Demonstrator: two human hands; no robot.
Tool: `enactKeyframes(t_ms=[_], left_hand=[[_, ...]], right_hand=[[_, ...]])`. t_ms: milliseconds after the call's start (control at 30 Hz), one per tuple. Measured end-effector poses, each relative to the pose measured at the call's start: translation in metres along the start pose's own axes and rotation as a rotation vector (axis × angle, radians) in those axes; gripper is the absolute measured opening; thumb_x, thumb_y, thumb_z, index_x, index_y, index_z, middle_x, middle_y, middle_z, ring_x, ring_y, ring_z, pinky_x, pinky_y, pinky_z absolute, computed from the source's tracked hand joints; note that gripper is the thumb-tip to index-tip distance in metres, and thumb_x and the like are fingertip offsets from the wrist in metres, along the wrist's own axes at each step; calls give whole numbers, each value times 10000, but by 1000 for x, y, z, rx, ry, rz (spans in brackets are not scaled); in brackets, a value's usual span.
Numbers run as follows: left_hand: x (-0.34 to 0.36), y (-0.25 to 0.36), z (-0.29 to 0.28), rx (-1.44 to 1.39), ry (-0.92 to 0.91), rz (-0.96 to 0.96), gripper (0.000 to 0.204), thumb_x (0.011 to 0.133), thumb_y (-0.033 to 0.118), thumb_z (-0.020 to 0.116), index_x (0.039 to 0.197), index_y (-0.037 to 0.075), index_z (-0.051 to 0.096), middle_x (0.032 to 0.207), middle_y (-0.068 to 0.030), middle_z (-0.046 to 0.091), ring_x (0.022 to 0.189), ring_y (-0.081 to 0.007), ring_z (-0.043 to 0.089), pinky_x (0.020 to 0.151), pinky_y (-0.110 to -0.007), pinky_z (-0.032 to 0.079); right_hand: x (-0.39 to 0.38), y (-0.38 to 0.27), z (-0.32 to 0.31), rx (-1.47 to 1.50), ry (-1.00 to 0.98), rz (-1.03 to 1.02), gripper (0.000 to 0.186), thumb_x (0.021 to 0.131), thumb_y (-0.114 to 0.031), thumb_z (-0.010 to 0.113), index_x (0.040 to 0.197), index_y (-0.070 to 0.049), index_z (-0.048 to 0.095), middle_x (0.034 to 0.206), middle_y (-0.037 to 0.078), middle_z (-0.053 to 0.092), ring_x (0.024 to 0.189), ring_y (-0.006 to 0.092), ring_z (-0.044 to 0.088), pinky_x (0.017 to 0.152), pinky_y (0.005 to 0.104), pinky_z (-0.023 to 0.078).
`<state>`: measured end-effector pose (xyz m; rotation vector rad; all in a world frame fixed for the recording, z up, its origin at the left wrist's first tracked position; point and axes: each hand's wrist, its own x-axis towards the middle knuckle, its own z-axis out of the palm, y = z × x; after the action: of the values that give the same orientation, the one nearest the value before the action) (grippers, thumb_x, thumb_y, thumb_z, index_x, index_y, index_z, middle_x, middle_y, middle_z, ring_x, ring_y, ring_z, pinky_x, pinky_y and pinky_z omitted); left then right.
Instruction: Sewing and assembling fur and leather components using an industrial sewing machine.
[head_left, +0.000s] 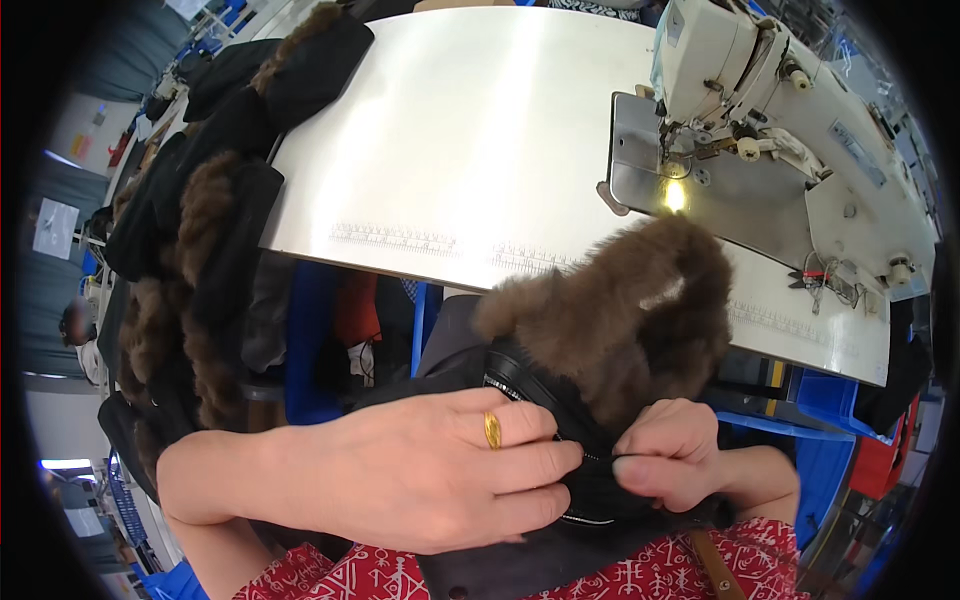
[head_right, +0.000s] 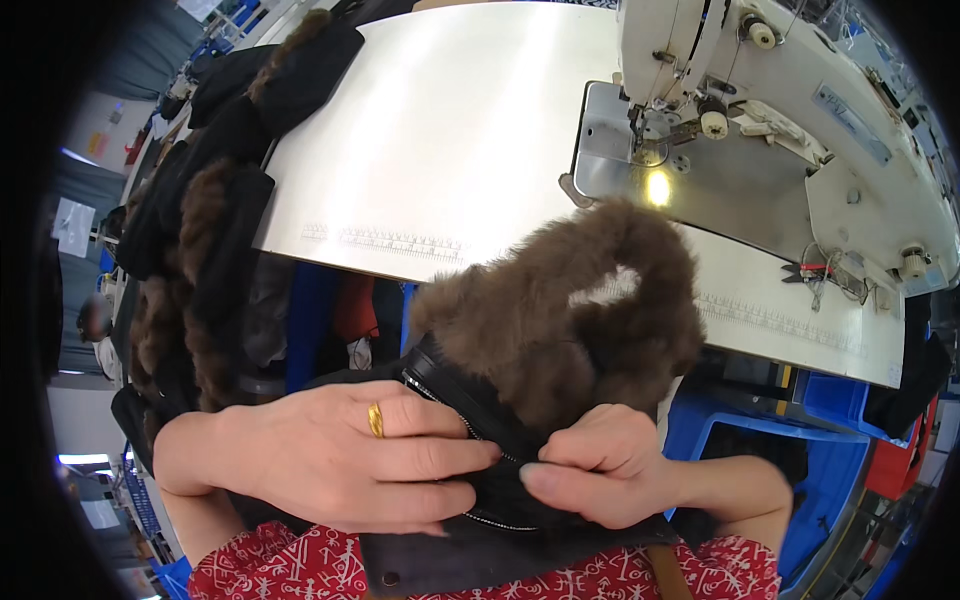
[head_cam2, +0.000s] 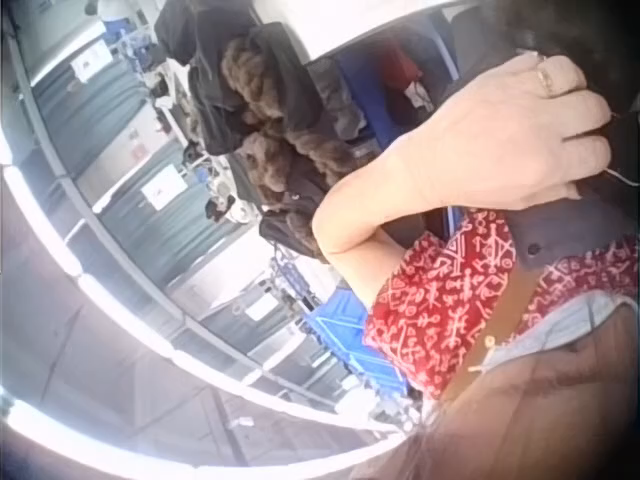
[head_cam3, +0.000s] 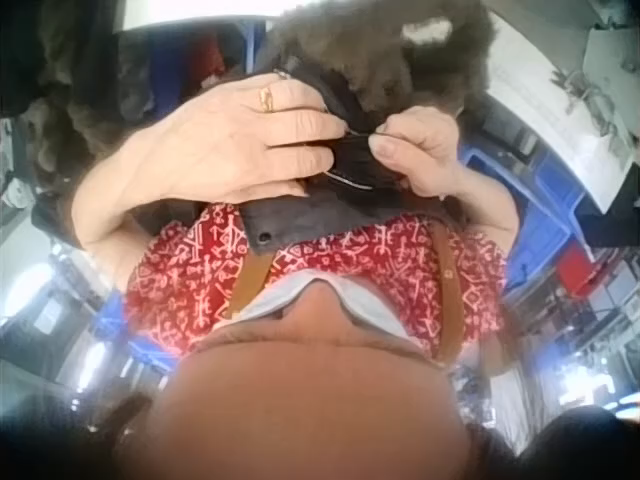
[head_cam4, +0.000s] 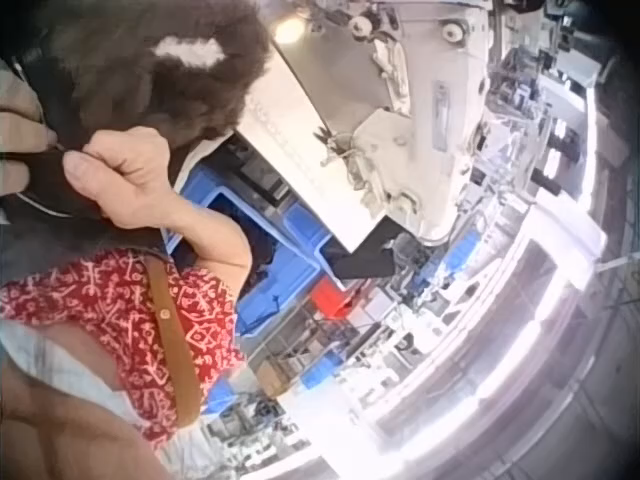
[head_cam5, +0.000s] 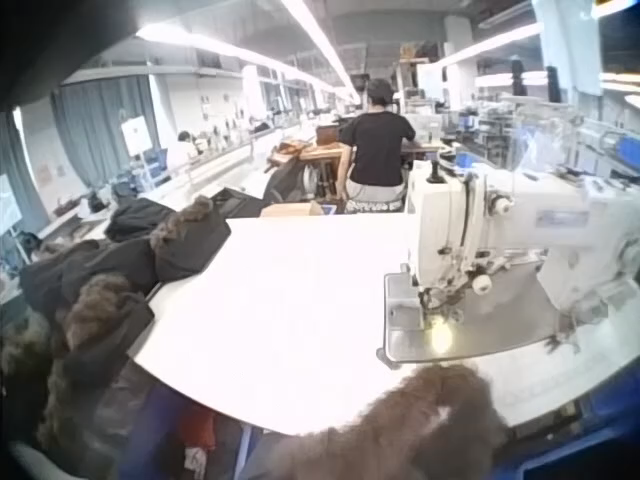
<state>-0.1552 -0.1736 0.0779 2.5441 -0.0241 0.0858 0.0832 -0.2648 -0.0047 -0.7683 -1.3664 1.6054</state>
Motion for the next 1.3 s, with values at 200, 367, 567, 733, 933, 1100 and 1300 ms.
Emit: enactKeyframes(t_ms=[200, 367, 567, 733, 933, 1100, 1300], left_hand=[[-19, 0, 26, -7, 237, -92, 329, 805, 206, 799, 1084, 62, 698, 1096, -115, 663, 901, -251, 653, 814, -319, 555], [-38, -4, 80, 172, 365, -109, 344, 822, 188, 744, 1139, 76, 674, 1094, -104, 656, 1004, -215, 644, 870, -305, 566], [-44, -11, 95, 228, 458, -145, 361, 795, 181, 775, 1131, 87, 682, 1087, -99, 668, 985, -221, 662, 838, -292, 571], [-61, -6, 102, 110, 509, -258, 386, 774, 185, 801, 1129, 77, 691, 1108, -100, 669, 1006, -235, 659, 835, -321, 569], [-81, -1, 118, 58, 591, -330, 373, 801, 130, 775, 1146, 32, 674, 1162, -124, 665, 1037, -263, 651, 839, -351, 563], [-82, 6, 121, -145, 881, -700, 388, 821, 98, 749, 1181, 4, 636, 1131, -127, 660, 859, -249, 700, 668, -278, 575], [-71, -2, 94, 8, 484, -710, 289, 823, 129, 740, 1102, 78, 684, 1095, -48, 589, 708, -201, 662, 530, -303, 531]], right_hand=[[-20, 40, 2, 176, 291, -101, 199, 856, 33, 575, 660, 56, 598, 497, 55, 524, 355, 127, 471, 367, 267, 323], [-10, 70, -4, 184, 45, -343, 296, 803, 97, 600, 555, 5, 466, 471, 71, 422, 363, 186, 384, 385, 333, 246], [5, 85, -7, 157, -6, -312, 337, 806, 70, 625, 541, 1, 429, 471, 59, 403, 375, 182, 378, 400, 335, 245], [20, 91, 2, 188, -29, -237, 313, 811, 54, 636, 553, 6, 466, 471, 53, 402, 374, 158, 365, 402, 327, 239], [36, 97, 9, 183, -107, -185, 330, 818, 57, 635, 552, 0, 448, 469, 45, 380, 374, 142, 359, 405, 325, 235], [55, 96, 21, -10, -242, -293, 380, 800, 42, 659, 539, -37, 395, 473, 48, 349, 366, 175, 359, 403, 337, 230], [55, 91, 30, -206, -227, -371, 402, 755, 12, 708, 531, -69, 384, 480, 51, 349, 378, 203, 404, 384, 331, 252]])
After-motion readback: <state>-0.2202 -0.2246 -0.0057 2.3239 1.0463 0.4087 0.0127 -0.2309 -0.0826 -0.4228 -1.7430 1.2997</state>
